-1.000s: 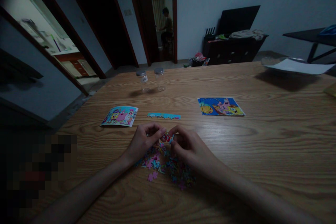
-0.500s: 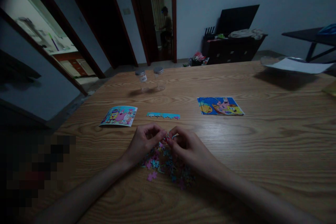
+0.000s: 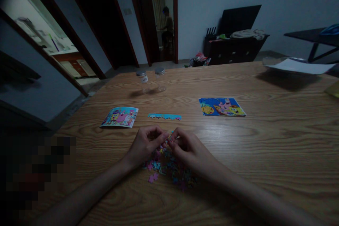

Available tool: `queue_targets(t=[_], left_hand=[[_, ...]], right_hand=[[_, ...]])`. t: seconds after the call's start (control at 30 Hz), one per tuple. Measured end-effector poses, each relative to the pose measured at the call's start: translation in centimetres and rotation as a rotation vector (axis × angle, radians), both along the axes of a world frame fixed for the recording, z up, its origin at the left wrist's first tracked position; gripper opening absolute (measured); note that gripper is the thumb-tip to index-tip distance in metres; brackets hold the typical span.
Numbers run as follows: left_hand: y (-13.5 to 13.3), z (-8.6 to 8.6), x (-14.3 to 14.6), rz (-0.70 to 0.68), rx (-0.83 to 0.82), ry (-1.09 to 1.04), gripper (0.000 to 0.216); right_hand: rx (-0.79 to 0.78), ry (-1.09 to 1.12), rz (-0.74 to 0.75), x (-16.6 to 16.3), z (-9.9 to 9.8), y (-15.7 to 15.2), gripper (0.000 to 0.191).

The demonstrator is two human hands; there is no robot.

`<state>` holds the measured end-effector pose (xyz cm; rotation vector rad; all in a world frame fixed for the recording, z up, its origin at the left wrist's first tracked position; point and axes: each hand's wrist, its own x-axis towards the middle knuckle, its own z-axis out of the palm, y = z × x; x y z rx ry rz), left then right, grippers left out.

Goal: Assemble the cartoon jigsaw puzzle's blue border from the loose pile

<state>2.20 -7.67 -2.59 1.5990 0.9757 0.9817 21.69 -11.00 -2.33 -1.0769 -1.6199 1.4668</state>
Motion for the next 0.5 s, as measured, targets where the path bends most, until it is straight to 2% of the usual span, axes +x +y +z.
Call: queue_targets(t=[0.2,0.5], left_hand=[[0.07,-0.14,0.14,-0.003,-0.030,-0.016,0.027],[0.32,0.08,-0.05,0.077,0.011,0.036,0.027]], right_hand=[[-0.055,0.067,0.007,0.02,-0.45,0.14,0.041],[-0.095,0.080,-0.028,-0.03,-0.39,0.47,0.044]])
